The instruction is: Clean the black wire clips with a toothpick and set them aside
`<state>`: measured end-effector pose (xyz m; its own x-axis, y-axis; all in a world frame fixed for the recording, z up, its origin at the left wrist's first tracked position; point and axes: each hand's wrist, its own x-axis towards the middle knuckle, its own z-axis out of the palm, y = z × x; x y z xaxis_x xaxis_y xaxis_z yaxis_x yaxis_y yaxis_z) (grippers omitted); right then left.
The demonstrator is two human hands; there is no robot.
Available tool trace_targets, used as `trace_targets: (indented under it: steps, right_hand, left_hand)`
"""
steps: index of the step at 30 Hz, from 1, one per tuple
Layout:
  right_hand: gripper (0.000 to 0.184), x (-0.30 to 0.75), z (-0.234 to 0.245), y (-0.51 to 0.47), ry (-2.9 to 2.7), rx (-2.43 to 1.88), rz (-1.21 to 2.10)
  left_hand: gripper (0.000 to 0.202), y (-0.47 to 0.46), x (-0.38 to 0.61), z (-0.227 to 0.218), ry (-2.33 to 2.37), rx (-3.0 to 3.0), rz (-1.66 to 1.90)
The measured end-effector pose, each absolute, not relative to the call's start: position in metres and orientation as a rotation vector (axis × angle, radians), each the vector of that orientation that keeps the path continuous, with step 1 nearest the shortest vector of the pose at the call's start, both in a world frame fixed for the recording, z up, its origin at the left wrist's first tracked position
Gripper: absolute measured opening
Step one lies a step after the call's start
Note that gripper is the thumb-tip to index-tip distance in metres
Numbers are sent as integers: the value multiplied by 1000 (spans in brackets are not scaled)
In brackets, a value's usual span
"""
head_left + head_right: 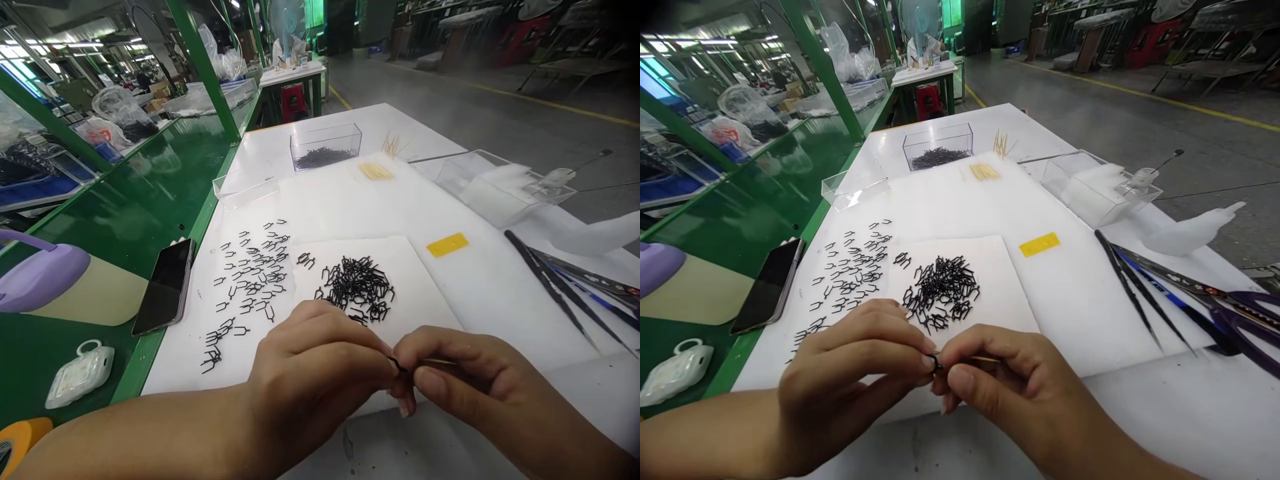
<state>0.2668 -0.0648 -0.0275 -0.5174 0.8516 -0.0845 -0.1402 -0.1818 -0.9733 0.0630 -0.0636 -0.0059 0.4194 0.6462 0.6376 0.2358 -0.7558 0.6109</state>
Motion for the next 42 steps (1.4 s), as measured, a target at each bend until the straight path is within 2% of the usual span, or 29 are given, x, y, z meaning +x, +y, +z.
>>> trace_targets:
  steps: [10,19,42]
  right_hand:
    - [9,266,-28,-66,-1134,-840,2004]
    - [10,268,-27,-68,-1115,-817,2034]
    - [5,273,-31,-74,-1096,-882,2086]
  left_hand:
    - [7,-63,61,-2,757,2340,1228]
    - [16,-68,57,2,857,2352,1126]
    - [15,-64,48,8,790,2584,974]
